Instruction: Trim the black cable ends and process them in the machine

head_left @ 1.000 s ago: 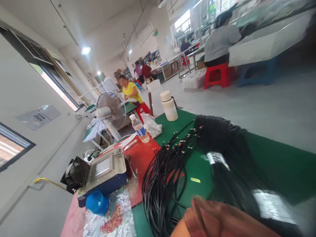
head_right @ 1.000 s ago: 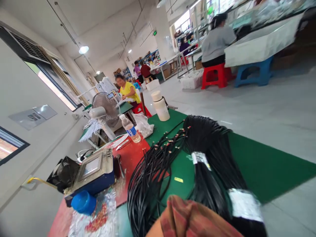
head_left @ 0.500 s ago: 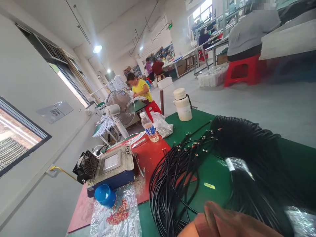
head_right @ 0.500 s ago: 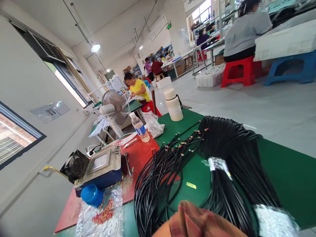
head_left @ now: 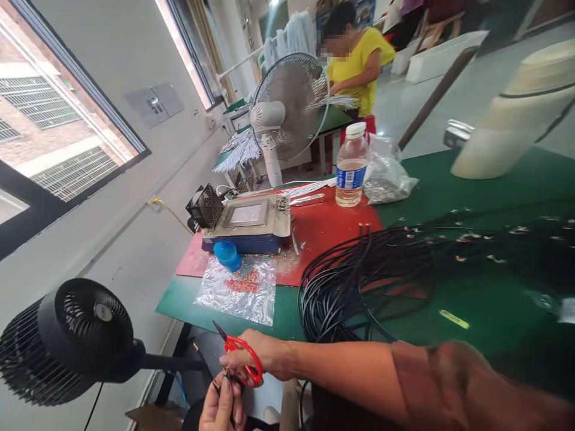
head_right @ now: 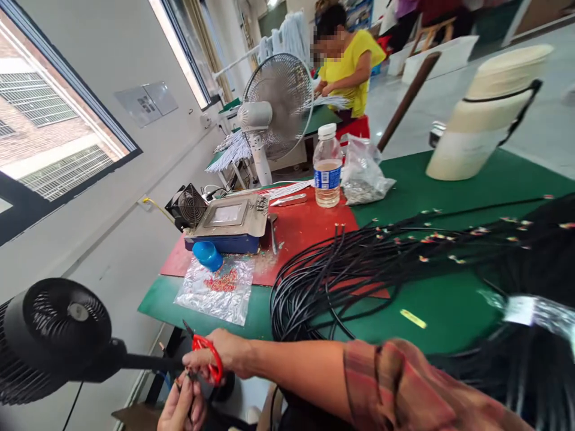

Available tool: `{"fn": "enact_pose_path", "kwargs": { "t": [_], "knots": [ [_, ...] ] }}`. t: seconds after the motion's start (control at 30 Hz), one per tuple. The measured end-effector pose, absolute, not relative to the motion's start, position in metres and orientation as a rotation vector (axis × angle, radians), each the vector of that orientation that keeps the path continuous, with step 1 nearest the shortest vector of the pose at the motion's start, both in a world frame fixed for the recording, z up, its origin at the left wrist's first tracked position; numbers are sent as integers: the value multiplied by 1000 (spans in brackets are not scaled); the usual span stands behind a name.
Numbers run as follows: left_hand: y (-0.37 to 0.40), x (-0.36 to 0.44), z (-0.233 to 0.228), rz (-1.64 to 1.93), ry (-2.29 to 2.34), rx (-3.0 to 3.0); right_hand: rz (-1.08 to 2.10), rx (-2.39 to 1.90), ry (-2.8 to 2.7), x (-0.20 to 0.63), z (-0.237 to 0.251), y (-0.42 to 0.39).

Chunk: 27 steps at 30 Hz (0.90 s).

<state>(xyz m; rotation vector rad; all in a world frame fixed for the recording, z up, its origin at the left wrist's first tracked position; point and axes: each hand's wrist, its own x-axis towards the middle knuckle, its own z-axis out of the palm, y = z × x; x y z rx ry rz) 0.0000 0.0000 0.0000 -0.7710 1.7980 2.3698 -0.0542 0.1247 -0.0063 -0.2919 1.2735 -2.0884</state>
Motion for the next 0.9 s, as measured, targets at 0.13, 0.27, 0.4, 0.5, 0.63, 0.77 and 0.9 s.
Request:
{"fn": "enact_pose_path", "kwargs": {
  "t": [0.13,0.27,0.4,0.5,0.63,0.77,0.9],
  "knots": [
    [-1,1,2,2417,1660,-789,-2035,-327,1299,-51,-3,126],
    [-8,5,-2,2358,1556,-660,-1995,-314,1271,-50,3,128],
    [-19,8,-7,2282,1522,-512,-1940,-359,1287,-51,5,129],
    [-24,10,-12,2264,1515,-448,-1916,-394,1296,-51,3,128],
    [-25,13,-19,2334,1494,-373,-1891,-413,1219,-50,4,128],
    [-24,15,-22,2408,1487,-353,-1898,-422,1118,-49,5,127],
    [-25,15,-22,2402,1512,-353,-1895,-430,1116,-48,5,127]
  ]
}}
